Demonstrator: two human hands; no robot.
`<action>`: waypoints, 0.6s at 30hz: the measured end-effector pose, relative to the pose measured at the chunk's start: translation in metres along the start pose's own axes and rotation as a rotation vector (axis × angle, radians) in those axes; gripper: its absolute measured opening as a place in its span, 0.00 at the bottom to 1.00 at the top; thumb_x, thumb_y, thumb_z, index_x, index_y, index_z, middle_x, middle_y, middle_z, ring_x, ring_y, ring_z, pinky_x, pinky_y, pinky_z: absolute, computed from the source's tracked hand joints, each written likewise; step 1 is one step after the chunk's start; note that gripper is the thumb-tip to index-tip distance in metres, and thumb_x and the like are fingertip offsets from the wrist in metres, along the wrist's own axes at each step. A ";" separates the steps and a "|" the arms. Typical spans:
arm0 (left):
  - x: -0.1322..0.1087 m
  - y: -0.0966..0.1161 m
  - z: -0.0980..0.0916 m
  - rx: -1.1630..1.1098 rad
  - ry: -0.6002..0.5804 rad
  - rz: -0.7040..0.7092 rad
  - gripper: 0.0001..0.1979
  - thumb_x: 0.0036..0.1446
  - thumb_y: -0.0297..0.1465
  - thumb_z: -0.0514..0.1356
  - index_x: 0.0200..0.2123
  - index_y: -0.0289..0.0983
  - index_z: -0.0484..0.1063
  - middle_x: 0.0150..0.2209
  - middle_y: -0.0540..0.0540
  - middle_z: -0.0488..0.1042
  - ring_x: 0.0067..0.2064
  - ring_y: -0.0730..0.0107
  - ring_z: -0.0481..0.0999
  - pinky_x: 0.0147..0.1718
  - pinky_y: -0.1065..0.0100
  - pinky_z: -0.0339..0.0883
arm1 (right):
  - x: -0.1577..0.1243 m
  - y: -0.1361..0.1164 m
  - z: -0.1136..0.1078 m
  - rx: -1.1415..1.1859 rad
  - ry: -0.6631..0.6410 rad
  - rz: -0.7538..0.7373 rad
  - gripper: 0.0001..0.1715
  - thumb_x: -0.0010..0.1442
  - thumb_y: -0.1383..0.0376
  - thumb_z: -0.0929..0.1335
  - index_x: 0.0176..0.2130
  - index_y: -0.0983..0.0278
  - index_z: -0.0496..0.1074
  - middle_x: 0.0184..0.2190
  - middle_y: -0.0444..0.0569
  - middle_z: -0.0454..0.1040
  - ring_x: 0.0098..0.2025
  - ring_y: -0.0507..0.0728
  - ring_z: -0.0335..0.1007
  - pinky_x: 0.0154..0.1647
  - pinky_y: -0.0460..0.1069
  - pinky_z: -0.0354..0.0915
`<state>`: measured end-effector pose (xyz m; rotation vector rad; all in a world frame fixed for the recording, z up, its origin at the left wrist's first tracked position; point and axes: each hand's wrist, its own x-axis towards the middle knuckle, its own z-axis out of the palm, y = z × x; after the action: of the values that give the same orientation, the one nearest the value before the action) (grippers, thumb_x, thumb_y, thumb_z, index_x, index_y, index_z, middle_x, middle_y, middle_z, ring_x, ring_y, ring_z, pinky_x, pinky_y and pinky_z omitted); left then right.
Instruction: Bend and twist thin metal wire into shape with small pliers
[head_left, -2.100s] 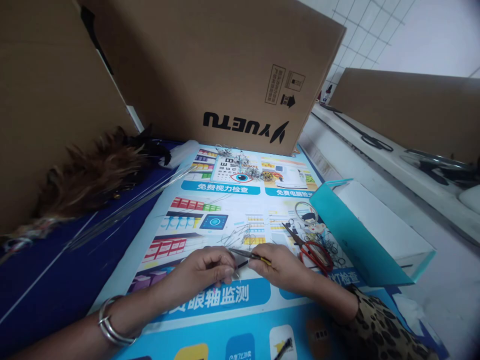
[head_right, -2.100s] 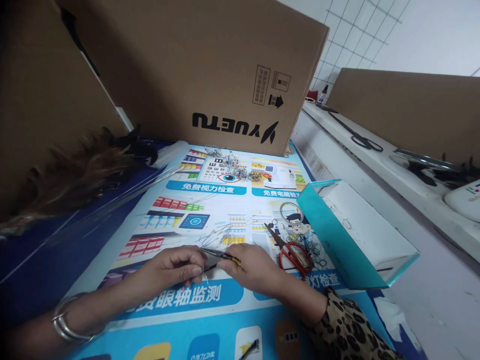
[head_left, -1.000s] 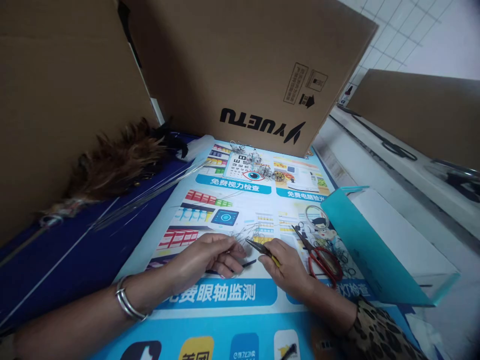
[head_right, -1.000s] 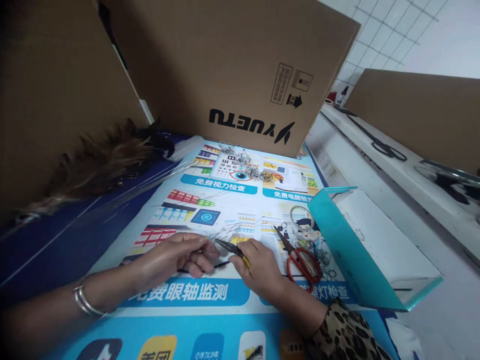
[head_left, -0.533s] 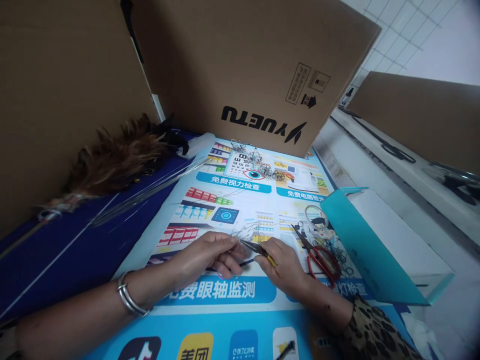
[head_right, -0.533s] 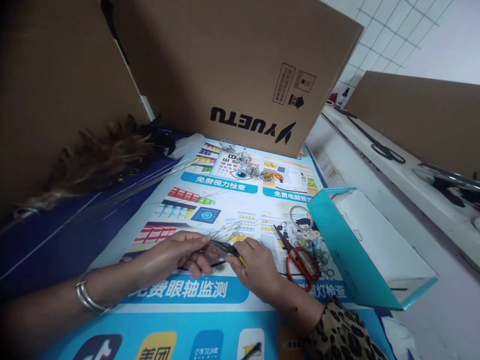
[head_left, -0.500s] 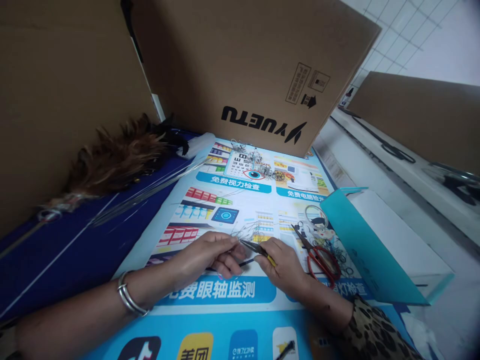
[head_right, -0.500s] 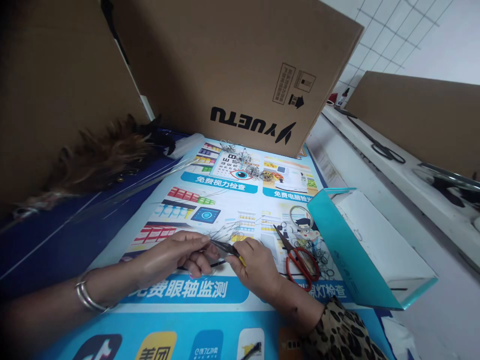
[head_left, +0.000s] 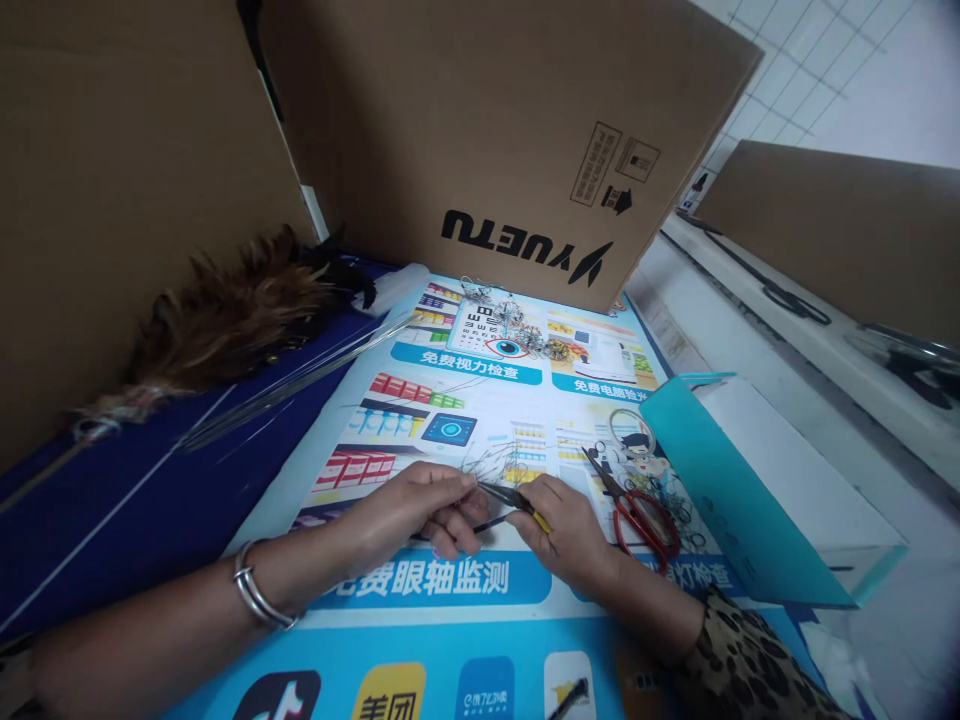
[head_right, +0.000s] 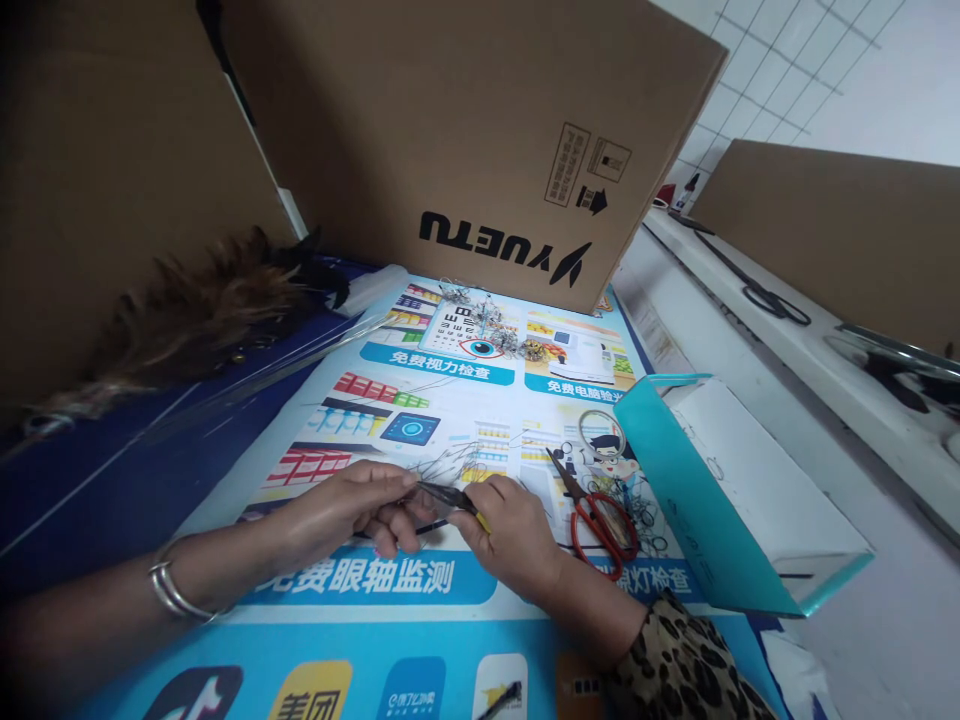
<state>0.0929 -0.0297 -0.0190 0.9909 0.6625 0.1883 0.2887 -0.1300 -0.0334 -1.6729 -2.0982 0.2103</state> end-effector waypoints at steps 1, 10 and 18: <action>0.000 0.000 0.001 0.007 0.000 0.002 0.19 0.54 0.43 0.57 0.30 0.30 0.74 0.24 0.40 0.79 0.24 0.68 0.77 0.21 0.73 0.67 | 0.000 0.001 0.000 0.005 0.005 -0.001 0.18 0.63 0.55 0.59 0.40 0.66 0.68 0.35 0.53 0.70 0.37 0.56 0.64 0.34 0.48 0.61; -0.001 0.000 0.001 0.013 -0.023 0.000 0.20 0.54 0.44 0.57 0.29 0.30 0.74 0.22 0.40 0.78 0.23 0.69 0.76 0.21 0.74 0.67 | 0.000 -0.002 -0.002 -0.043 -0.032 0.003 0.17 0.63 0.55 0.59 0.38 0.65 0.68 0.33 0.52 0.69 0.36 0.56 0.64 0.34 0.48 0.59; 0.000 0.002 0.002 -0.010 -0.014 0.003 0.18 0.53 0.42 0.58 0.28 0.31 0.74 0.22 0.41 0.78 0.23 0.68 0.76 0.19 0.73 0.66 | 0.000 -0.001 -0.003 -0.003 -0.043 0.009 0.16 0.63 0.56 0.59 0.37 0.64 0.67 0.33 0.51 0.69 0.36 0.55 0.64 0.34 0.47 0.60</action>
<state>0.0944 -0.0296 -0.0171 0.9834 0.6464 0.1870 0.2889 -0.1305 -0.0304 -1.6945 -2.1227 0.2482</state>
